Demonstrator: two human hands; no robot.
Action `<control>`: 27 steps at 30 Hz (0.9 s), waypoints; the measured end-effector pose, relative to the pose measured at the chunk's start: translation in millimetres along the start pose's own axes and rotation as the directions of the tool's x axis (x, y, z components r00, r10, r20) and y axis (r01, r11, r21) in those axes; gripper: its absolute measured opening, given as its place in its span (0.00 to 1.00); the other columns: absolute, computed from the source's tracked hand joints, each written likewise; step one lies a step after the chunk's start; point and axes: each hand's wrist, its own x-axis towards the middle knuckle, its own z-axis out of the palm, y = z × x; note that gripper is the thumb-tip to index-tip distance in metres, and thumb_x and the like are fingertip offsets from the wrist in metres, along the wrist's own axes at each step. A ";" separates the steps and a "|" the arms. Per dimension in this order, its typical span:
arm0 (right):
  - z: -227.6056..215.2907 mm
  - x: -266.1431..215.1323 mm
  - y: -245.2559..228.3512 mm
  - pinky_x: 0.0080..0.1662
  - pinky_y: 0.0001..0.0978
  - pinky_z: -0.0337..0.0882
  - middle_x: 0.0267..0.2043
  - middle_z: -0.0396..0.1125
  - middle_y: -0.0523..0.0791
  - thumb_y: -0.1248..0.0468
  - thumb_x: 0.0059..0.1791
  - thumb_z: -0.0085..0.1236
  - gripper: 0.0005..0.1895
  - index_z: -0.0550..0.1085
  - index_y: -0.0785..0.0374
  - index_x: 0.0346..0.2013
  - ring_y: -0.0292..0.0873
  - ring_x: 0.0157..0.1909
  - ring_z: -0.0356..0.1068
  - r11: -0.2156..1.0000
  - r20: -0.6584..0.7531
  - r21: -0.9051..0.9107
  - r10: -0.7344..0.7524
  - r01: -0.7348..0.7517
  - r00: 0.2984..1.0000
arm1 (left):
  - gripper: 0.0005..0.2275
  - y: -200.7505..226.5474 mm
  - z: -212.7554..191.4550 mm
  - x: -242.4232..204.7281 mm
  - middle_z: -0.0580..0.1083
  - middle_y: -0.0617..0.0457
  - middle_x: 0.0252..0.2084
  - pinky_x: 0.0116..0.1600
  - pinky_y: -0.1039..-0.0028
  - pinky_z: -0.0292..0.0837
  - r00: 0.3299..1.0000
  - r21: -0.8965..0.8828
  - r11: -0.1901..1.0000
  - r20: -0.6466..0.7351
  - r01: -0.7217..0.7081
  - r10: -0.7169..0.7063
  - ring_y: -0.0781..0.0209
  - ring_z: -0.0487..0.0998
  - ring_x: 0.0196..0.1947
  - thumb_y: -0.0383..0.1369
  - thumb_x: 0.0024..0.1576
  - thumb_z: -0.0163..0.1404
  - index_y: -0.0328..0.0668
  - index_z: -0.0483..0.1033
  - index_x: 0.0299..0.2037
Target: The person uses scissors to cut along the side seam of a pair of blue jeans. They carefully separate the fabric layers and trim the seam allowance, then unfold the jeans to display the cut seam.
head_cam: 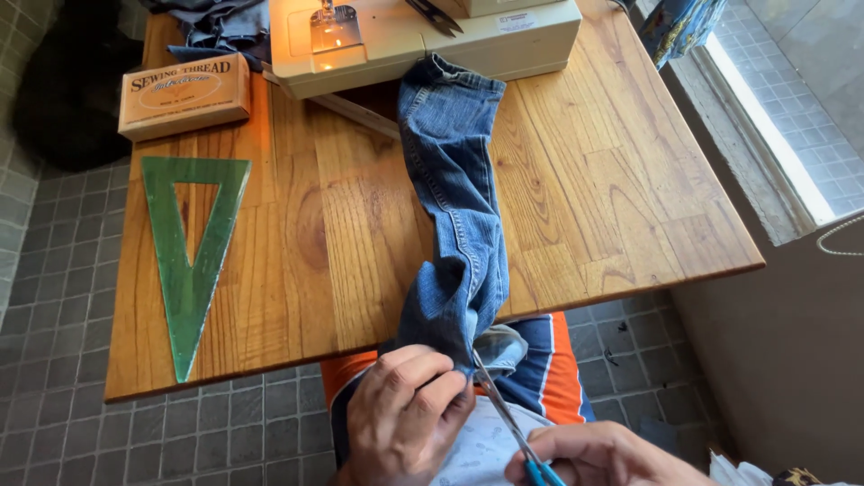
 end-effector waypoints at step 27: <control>-8.2 65.9 12.2 0.51 0.32 0.73 0.50 0.76 0.55 0.54 0.61 0.68 0.32 0.70 0.71 0.73 0.40 0.48 0.73 0.990 -0.017 -0.108 0.093 -0.094 0.996 | 0.07 -12.5 12.5 -18.9 0.80 0.50 0.47 0.50 0.64 0.85 0.996 -0.129 0.988 -0.024 -0.089 0.087 0.52 0.83 0.40 0.30 0.72 0.60 0.38 0.85 0.56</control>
